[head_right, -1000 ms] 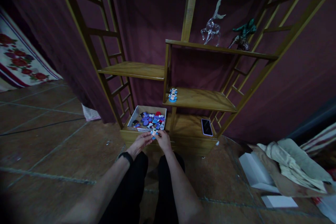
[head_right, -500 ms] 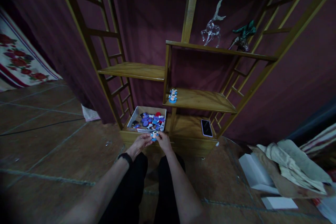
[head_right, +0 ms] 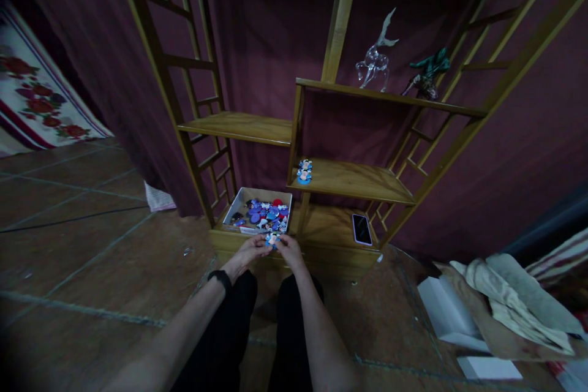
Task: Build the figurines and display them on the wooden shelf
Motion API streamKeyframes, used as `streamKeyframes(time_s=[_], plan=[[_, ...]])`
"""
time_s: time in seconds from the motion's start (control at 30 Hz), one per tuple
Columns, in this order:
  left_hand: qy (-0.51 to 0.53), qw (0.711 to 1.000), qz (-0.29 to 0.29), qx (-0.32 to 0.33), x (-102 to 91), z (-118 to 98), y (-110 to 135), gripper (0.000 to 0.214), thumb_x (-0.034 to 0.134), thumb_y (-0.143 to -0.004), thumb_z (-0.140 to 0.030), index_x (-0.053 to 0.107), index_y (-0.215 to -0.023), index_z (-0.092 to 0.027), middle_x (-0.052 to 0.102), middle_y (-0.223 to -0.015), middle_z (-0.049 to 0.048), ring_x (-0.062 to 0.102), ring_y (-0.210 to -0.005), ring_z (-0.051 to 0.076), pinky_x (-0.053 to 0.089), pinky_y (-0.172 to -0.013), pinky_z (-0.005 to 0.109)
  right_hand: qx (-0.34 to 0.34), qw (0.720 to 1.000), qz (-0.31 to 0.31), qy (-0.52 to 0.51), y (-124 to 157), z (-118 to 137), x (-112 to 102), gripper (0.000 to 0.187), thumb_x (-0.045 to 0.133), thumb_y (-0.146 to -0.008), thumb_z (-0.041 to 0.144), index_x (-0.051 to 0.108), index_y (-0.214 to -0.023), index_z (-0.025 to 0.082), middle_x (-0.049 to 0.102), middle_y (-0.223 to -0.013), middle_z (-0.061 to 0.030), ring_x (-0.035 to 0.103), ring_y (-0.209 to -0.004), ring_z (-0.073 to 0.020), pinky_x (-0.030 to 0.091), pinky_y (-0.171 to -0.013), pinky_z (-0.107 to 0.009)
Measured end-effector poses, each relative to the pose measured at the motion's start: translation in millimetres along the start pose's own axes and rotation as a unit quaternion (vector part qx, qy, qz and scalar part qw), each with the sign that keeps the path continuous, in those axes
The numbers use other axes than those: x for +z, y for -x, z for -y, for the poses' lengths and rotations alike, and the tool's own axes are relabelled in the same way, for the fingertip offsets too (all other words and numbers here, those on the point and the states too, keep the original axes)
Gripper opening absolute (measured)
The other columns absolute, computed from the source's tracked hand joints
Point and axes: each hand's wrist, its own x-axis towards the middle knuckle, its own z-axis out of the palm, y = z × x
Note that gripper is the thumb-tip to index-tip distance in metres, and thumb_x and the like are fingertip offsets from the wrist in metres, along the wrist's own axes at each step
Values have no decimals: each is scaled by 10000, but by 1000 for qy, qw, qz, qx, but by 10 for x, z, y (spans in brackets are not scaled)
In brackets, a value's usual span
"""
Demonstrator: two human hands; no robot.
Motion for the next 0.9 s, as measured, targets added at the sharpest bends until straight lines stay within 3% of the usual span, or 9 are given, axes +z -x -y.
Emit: streamKeyframes(time_s=[0.23,0.4,0.57,0.9], plan=[[-17,1000,-8,23,-5,72,-59,394,775,-470,-135,614,-829,-112,632,-631,-7,544,-550,86,408,-572,202,-40,998,-6,53,-6,49,-15,258,561,-719,418,677,-809,206,667,-742,2,610,-747,-176,499,-657,-276],[-12,999,-20,37,-11,146,-124,402,769,-435,-95,595,-795,-128,637,-628,-12,568,-573,104,429,-606,225,-31,999,-16,10,-40,-22,-21,321,559,-717,425,648,-945,217,679,-860,-10,621,-785,-182,506,-667,-285],[-35,998,-27,50,-5,154,-137,381,752,-422,-68,579,-755,-133,625,-621,-18,559,-565,107,427,-599,230,-19,1000,-2,-18,-58,-64,-18,308,581,-692,428,645,-901,210,675,-858,-12,625,-793,-181,510,-695,-298],[-99,988,-53,108,2,201,-170,328,711,-522,-136,613,-834,-163,620,-715,-7,551,-670,134,424,-685,244,-46,999,3,5,-29,18,-38,286,569,-709,405,635,-909,210,676,-891,-8,612,-844,-176,481,-779,-309]])
